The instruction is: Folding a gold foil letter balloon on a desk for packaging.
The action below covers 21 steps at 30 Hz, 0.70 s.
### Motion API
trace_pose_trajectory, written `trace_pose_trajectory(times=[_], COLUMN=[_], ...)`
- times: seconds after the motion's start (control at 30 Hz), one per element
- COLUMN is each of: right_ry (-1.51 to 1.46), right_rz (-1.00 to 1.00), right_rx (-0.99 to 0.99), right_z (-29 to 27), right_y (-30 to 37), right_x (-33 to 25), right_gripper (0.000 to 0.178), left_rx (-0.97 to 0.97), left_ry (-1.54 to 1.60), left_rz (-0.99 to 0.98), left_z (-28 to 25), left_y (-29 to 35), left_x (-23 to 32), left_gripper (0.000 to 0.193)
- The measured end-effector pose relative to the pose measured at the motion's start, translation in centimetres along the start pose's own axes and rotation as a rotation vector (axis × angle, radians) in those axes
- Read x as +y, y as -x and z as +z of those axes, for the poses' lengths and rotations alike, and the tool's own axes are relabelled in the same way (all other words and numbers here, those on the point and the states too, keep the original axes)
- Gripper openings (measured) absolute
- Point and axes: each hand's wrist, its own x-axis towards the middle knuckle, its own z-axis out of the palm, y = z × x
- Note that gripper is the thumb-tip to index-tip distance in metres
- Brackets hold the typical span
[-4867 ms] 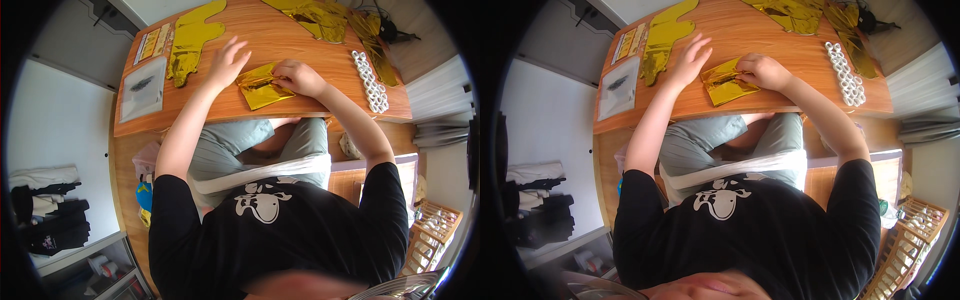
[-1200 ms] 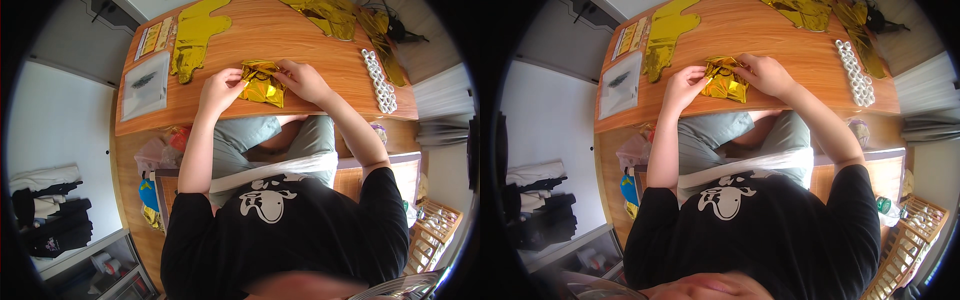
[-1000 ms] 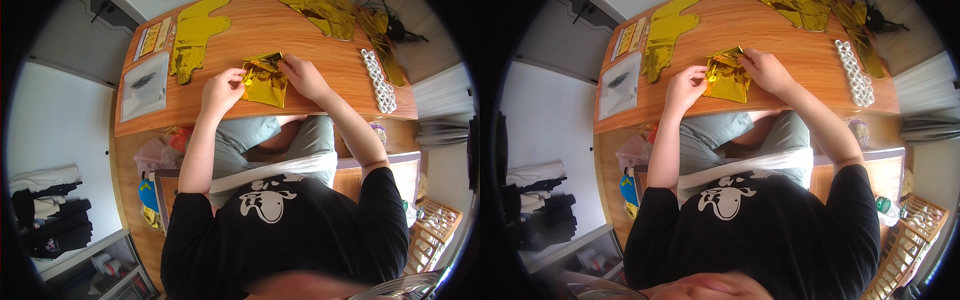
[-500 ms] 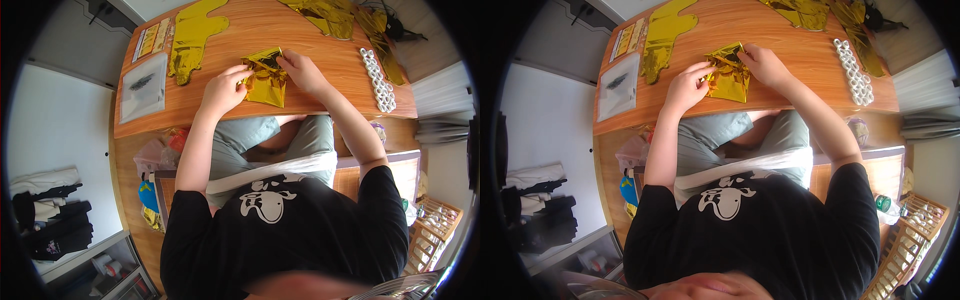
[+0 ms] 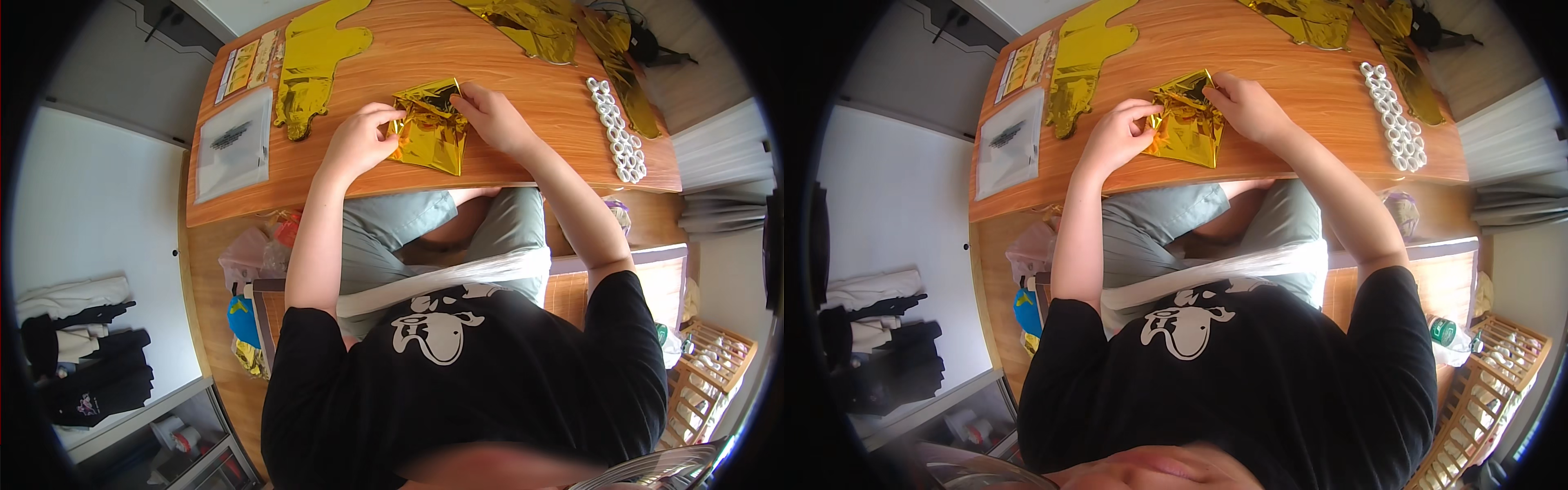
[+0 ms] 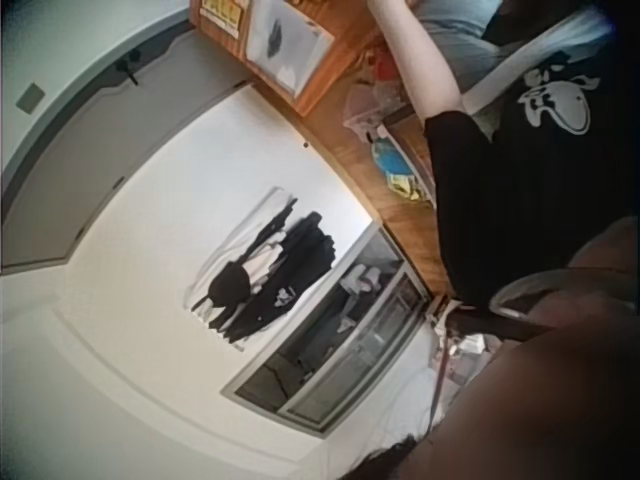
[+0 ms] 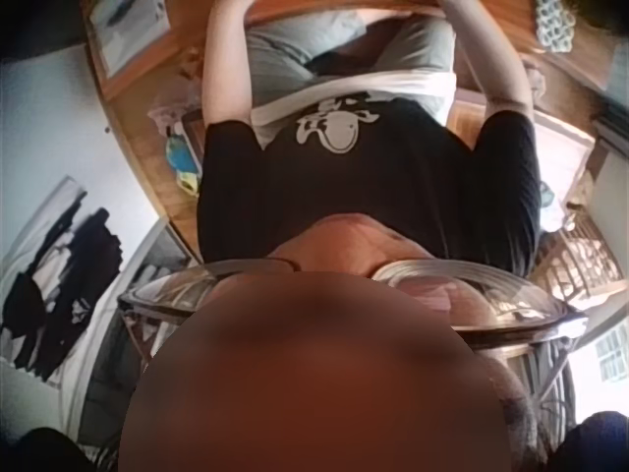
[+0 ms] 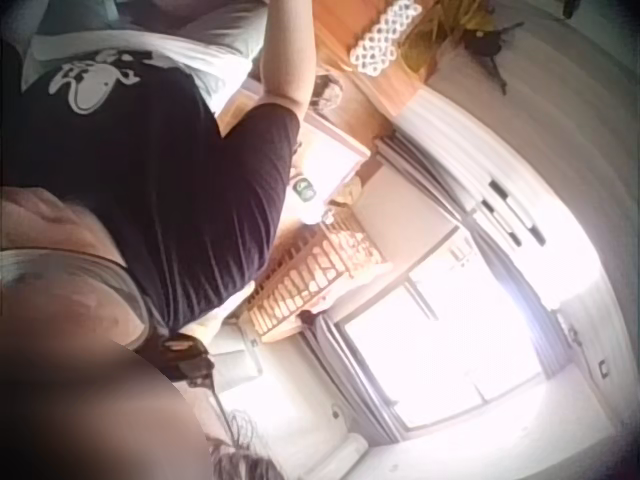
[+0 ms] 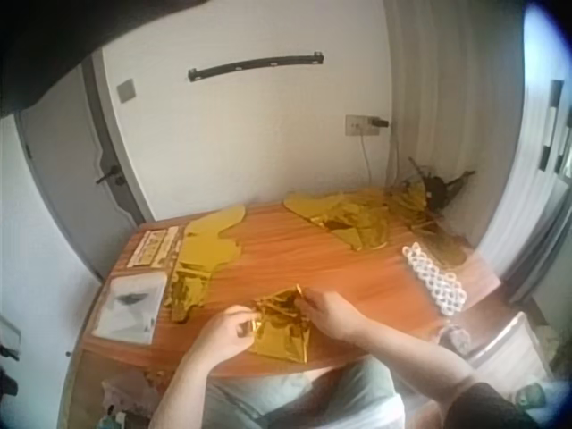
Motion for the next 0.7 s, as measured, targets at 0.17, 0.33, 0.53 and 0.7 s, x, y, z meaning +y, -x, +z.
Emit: trace_pose_trajectory(times=[0.17,0.33,0.53,0.7], right_ry=[0.023,-0.01,0.045,0.198], right_rz=[0.004,-0.018,-0.151,-0.437], right_rx=[-0.005,0.006,-0.02,-0.07], right_z=[-0.1,0.2,0.4,0.1], right_y=[0.1,0.7,1.6,1.8], right_x=[-0.2,-0.2,-0.1,-0.1], right_gripper=[0.031,0.026,0.033,0.034], left_rx=[0.001,0.017,0.072,0.119], left_ry=[-0.052,-0.164,-0.454,-0.527], left_rz=[0.013,0.091,0.304,0.5], left_z=[0.2,0.5,0.8,0.7], left_y=[0.0,0.3,0.6,0.4], left_x=[-0.2,0.2,0.9,0.7], left_gripper=[0.049,0.049,0.045,0.035])
